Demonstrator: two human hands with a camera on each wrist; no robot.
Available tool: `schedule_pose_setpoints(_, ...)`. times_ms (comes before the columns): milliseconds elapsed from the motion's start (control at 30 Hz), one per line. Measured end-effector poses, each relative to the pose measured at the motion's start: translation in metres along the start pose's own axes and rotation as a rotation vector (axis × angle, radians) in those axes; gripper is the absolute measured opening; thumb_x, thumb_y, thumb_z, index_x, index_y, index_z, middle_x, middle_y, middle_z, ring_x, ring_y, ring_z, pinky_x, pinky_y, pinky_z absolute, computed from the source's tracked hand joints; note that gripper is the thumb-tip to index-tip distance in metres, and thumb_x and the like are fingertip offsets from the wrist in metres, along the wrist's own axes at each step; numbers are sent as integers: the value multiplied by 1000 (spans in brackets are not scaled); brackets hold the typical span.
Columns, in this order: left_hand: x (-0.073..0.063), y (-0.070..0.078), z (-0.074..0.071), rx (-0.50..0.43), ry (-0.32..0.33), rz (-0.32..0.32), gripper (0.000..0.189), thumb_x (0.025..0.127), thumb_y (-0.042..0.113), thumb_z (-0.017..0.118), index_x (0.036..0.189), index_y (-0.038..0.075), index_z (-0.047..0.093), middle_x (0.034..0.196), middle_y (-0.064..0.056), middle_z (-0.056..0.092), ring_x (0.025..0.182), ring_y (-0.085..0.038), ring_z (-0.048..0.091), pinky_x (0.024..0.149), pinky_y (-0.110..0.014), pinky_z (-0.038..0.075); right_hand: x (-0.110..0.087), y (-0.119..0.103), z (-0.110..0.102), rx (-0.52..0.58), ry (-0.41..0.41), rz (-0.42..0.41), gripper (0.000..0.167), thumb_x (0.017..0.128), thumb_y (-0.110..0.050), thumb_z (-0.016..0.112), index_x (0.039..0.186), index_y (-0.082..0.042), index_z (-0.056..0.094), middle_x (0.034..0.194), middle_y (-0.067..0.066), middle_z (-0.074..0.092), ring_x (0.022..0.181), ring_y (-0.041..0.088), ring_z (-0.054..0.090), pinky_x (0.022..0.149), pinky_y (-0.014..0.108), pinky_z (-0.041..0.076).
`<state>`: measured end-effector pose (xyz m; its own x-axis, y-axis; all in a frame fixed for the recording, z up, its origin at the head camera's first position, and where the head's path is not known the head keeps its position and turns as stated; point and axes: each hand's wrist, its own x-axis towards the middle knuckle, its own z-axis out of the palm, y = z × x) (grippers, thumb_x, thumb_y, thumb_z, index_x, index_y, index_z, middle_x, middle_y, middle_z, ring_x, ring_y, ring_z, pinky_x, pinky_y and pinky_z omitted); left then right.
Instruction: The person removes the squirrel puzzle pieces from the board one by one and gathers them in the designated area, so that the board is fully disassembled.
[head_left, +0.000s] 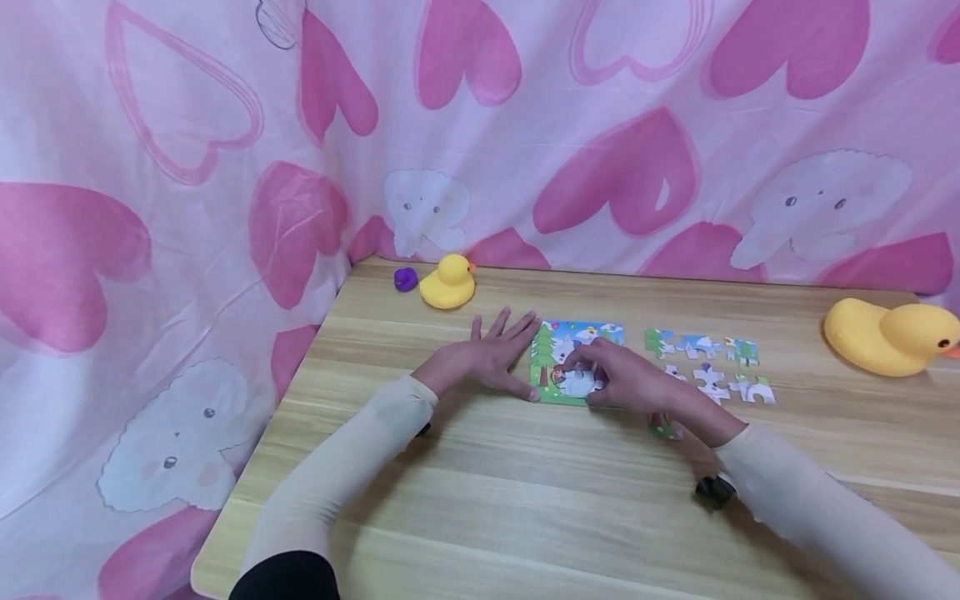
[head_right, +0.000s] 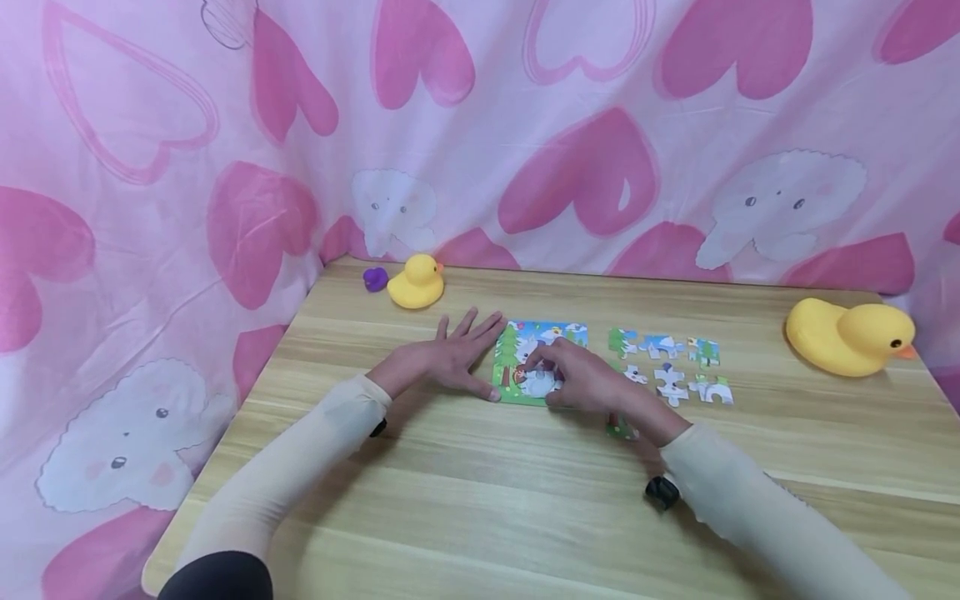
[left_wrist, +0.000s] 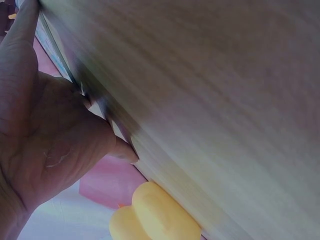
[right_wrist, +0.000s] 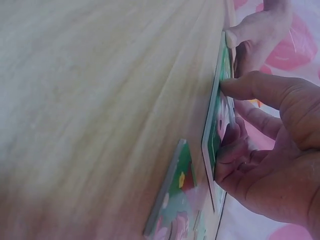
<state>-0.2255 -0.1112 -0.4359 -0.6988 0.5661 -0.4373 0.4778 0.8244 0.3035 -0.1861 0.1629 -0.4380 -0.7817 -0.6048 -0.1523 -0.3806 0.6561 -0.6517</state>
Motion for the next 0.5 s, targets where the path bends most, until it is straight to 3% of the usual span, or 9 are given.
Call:
schedule_pose_setpoints(267, 1, -1, 0, -2, -3, 2, 129, 84, 82, 66, 170, 29, -14, 178, 6, -22, 164, -36, -25, 125, -73, -17, -6, 2, 0, 31, 29, 11, 51, 83, -6, 83, 130, -24, 70, 117, 6, 61, 99, 22, 53, 82, 33, 51)
schedule_pose_setpoints(500, 0, -1, 0, 6, -1, -1, 130, 83, 82, 67, 170, 27, -14, 179, 4, -21, 164, -37, -24, 125, -74, -16, -24, 4, -5, 40, 74, 18, 52, 84, -6, 83, 130, -25, 68, 114, 3, 61, 100, 20, 55, 83, 33, 54)
